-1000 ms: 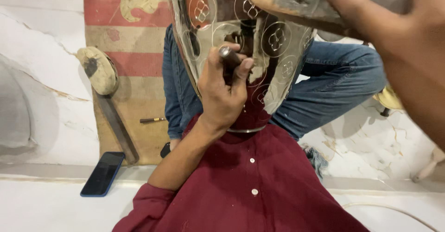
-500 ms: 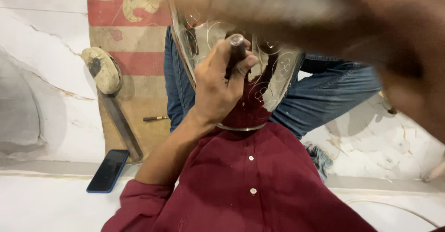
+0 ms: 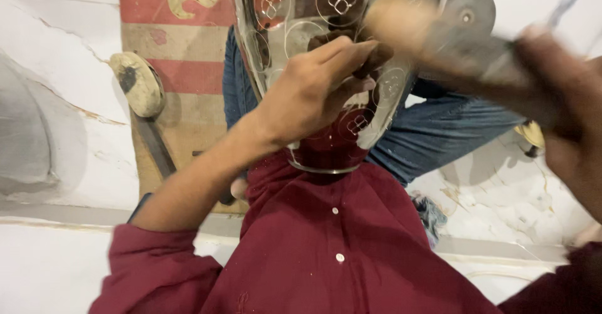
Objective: The person uses a hammer and chisel to engrave a decorative pattern onto a large metal vessel. They repeatedly strike the chisel to create indentations in the metal surface.
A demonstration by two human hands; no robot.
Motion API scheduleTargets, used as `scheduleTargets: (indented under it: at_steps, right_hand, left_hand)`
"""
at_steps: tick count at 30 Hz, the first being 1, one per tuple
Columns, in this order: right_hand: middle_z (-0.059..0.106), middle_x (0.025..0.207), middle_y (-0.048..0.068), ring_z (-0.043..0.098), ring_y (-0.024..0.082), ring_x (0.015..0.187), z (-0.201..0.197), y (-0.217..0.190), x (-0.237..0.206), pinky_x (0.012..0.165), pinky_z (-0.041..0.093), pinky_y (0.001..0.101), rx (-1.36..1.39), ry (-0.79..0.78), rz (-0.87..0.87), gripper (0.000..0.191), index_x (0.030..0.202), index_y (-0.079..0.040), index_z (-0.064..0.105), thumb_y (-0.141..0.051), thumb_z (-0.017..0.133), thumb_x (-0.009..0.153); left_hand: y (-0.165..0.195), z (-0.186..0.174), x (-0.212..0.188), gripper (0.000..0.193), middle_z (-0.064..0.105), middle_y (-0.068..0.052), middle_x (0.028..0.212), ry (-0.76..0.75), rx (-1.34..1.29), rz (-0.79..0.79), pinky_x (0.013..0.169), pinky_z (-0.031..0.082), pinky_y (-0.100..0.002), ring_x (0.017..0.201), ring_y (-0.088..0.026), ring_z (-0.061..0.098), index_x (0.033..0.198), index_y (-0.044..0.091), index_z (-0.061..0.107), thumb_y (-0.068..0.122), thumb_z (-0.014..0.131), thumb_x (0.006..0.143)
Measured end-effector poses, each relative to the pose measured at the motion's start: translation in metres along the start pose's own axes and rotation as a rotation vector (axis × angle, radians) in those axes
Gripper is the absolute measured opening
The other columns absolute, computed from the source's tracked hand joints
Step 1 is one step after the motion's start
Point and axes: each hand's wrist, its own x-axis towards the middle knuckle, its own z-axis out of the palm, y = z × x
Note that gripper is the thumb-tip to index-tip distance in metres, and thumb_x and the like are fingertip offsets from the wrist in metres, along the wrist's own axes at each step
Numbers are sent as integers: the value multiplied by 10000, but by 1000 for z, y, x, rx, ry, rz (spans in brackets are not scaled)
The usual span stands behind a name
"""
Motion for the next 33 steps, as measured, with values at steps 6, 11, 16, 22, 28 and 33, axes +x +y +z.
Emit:
scheduleTargets:
  at_steps: [6,11,16,22,28,33]
  right_hand:
    - [696,1065,148,721,222,932,35,7,-38,859,594,338,-221,259,-20,325,1262,-28,554,-70,807,1063]
    - [685,1080,130,697,258,965,67,-8,-60,883,574,353,-206,418,-68,675,1541,-41,465,-55,841,981]
    - [651,1218,278,681,349,1092,114,6,-68,929,560,434,-300,492,-106,828,1529,20,358,9,842,857]
    - [652,1296,263,694,349,1111,170,54,-91,969,560,437,-131,603,-40,857,1595,-51,300,41,853,947]
    - [680,1217,248,704,329,1055,180,52,-93,935,558,395,-170,551,14,880,1631,-82,267,20,855,984]
    - [693,1189,280,719,417,1085,155,24,-78,961,573,463,-7,363,240,979,1667,-142,254,-89,870,908]
  left_hand:
    - [-15,-3,24,421,643,-109,1079,-207,3,108,851,557,-434,971,-318,686,1410,56,534,108,731,1041]
    - [-15,-3,43,492,685,-104,1158,-340,66,278,894,575,-439,1049,-341,695,1414,81,580,46,709,940]
    - [-15,-2,61,441,721,-125,1140,-529,-7,288,808,562,-463,993,-355,697,1336,77,652,137,764,914]
    - [-9,2,73,427,746,-112,1092,-707,-20,251,808,565,-460,974,-340,711,1290,111,697,156,766,872]
    - [-1,-3,75,435,728,-95,1178,-649,-84,216,846,580,-433,967,-289,730,1337,125,655,41,693,912]
    - [-16,-17,65,485,713,-68,1244,-275,-154,176,1001,595,-393,1149,-245,735,1451,115,497,93,726,1023]
